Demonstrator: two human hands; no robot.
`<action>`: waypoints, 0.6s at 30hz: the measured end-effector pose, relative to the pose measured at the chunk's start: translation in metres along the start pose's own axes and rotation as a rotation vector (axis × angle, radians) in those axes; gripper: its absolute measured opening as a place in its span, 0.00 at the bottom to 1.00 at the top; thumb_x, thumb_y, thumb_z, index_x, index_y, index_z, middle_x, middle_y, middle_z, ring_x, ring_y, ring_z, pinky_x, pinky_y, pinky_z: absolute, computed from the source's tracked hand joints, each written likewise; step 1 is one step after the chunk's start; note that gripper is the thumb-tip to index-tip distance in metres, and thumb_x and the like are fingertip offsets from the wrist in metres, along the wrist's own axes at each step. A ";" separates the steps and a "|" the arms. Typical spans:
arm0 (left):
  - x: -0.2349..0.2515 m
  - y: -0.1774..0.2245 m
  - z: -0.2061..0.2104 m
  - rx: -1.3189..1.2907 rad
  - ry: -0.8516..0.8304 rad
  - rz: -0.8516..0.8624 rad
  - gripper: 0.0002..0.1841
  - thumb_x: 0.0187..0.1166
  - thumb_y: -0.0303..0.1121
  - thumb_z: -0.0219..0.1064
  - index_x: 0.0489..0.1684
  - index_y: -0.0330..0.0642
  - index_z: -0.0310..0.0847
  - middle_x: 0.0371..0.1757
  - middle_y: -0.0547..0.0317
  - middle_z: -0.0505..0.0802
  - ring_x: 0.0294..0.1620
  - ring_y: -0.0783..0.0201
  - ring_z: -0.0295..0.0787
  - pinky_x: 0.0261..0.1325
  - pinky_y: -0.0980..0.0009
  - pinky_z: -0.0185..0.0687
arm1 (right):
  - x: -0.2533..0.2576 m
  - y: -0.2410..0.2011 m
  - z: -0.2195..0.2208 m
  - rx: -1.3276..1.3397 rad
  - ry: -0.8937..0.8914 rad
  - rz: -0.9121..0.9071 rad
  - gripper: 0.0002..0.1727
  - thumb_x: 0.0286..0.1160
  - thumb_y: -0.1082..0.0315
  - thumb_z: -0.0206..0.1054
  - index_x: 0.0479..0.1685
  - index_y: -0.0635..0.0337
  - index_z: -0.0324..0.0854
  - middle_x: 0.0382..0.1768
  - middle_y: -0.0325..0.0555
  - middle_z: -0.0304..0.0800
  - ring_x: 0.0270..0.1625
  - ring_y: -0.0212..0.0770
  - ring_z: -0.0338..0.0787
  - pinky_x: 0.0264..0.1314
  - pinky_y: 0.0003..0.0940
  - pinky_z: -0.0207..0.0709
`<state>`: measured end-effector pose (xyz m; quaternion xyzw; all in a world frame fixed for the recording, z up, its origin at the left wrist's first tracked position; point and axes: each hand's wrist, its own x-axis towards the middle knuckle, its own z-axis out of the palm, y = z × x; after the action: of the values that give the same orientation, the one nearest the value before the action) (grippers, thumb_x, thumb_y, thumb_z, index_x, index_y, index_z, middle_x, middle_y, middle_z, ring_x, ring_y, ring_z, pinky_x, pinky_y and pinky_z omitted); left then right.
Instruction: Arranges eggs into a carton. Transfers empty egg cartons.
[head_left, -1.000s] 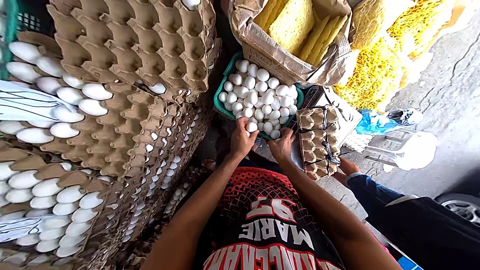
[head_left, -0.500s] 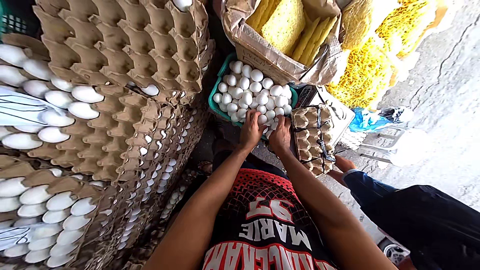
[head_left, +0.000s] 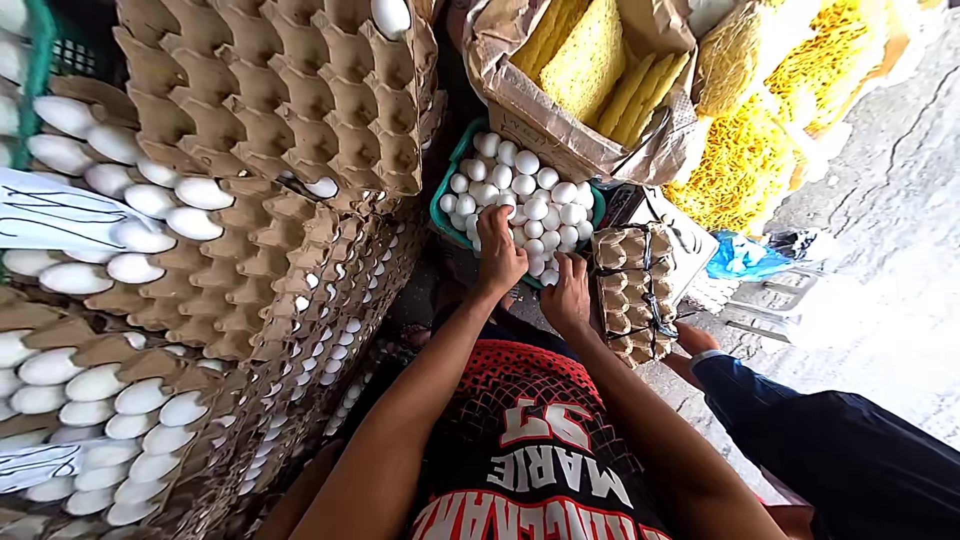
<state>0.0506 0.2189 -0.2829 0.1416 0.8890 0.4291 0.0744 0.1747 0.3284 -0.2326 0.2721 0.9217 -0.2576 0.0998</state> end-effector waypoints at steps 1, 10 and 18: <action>0.006 -0.001 -0.001 0.034 -0.015 0.031 0.38 0.50 0.23 0.72 0.73 0.37 0.71 0.73 0.35 0.76 0.76 0.41 0.72 0.74 0.54 0.76 | 0.003 -0.007 -0.006 0.023 0.003 -0.014 0.38 0.60 0.71 0.70 0.80 0.53 0.71 0.79 0.59 0.70 0.70 0.61 0.82 0.56 0.59 0.85; 0.014 -0.013 -0.005 0.129 -0.147 0.141 0.28 0.72 0.31 0.73 0.75 0.44 0.78 0.73 0.41 0.82 0.75 0.44 0.78 0.76 0.52 0.78 | 0.084 -0.120 -0.103 0.163 -0.038 -0.253 0.24 0.81 0.62 0.63 0.75 0.57 0.75 0.65 0.55 0.86 0.50 0.51 0.92 0.47 0.55 0.88; -0.002 -0.015 -0.058 -0.027 -0.032 0.291 0.17 0.77 0.34 0.71 0.64 0.44 0.88 0.65 0.47 0.88 0.68 0.54 0.86 0.71 0.61 0.84 | 0.217 -0.312 -0.094 0.047 -0.034 -0.683 0.21 0.80 0.48 0.65 0.66 0.46 0.86 0.64 0.49 0.86 0.57 0.50 0.90 0.57 0.56 0.85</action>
<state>0.0354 0.1669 -0.2586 0.2748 0.8519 0.4450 0.0275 -0.1824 0.2515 -0.0922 -0.0543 0.9517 -0.3017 0.0168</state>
